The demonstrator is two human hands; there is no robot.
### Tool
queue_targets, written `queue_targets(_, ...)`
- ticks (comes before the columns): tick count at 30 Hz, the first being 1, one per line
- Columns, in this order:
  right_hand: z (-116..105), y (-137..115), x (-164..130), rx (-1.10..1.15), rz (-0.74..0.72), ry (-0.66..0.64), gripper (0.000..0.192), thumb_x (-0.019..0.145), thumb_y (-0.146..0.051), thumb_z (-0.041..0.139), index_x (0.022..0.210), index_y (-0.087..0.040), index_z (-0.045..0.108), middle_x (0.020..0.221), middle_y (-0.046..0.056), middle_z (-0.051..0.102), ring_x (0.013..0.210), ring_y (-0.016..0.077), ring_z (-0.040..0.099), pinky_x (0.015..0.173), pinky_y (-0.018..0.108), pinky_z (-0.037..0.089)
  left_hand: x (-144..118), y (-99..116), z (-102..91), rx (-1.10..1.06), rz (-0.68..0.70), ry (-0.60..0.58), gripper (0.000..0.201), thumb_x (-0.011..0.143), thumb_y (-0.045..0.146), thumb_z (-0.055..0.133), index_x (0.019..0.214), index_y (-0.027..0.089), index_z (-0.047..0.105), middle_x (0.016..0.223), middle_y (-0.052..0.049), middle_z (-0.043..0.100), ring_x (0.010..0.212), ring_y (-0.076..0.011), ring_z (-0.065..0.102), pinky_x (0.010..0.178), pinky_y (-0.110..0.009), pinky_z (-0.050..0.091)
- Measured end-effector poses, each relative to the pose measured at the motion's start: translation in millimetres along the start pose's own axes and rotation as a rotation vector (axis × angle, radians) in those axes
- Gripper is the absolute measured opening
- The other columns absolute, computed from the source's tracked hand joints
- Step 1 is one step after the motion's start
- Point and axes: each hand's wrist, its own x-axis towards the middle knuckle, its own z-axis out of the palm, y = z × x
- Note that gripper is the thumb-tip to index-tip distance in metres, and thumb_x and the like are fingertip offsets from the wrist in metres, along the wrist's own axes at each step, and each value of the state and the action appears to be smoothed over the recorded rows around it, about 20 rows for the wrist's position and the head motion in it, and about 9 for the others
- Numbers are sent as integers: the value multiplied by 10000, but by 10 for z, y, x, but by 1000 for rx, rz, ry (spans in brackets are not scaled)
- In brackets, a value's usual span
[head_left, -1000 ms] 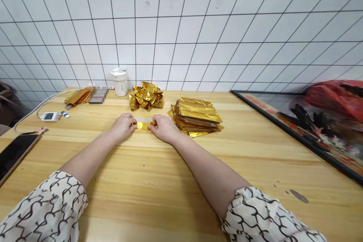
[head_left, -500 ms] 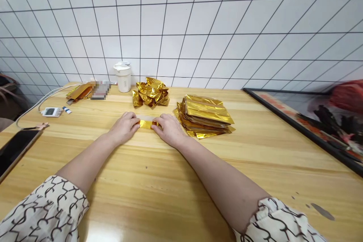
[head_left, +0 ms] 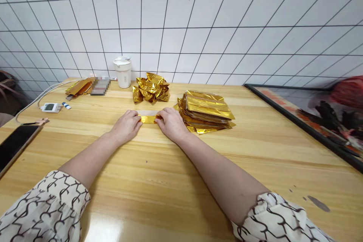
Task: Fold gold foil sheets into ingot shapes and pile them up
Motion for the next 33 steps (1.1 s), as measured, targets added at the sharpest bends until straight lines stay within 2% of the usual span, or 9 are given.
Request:
queue_targets(6,-7,-21,-23,-3,-64,-45,231,917,-191,482,979,-157,702,1000,100,634,957,212,531,850,310,392,0,-3,-3,6,14,-15,198,884,191,476,841,190,669,969,-68,649,941,-212,582,846,-343,509)
queue_targets(10,-41,-42,-34,-22,-78,-81,244,926,-185,464,996,-147,694,1013,107,621,968,212,521,842,303,393,10,-12,-25,31,42,-47,212,897,188,453,874,189,664,982,-67,650,930,-212,579,850,-348,507)
queue_targets(21,-66,-6,-21,75,-63,-105,216,912,-219,498,992,-177,694,1005,91,588,959,210,501,839,313,398,37,-42,-57,16,63,-80,217,902,223,469,935,197,682,997,-62,640,927,-217,554,853,-357,493)
queue_targets(27,-44,14,3,131,-38,-95,203,889,-226,522,964,-186,706,990,82,582,963,213,508,865,320,406,97,-68,2,-31,-15,-19,240,893,229,488,860,214,726,935,-55,666,874,-209,569,802,-350,503)
queue_targets(33,-11,54,14,175,-25,-76,174,861,-267,573,956,-205,706,977,70,577,974,218,512,881,328,406,130,-68,29,-72,-93,15,177,847,220,564,851,235,741,923,-43,666,905,-215,575,827,-356,500)
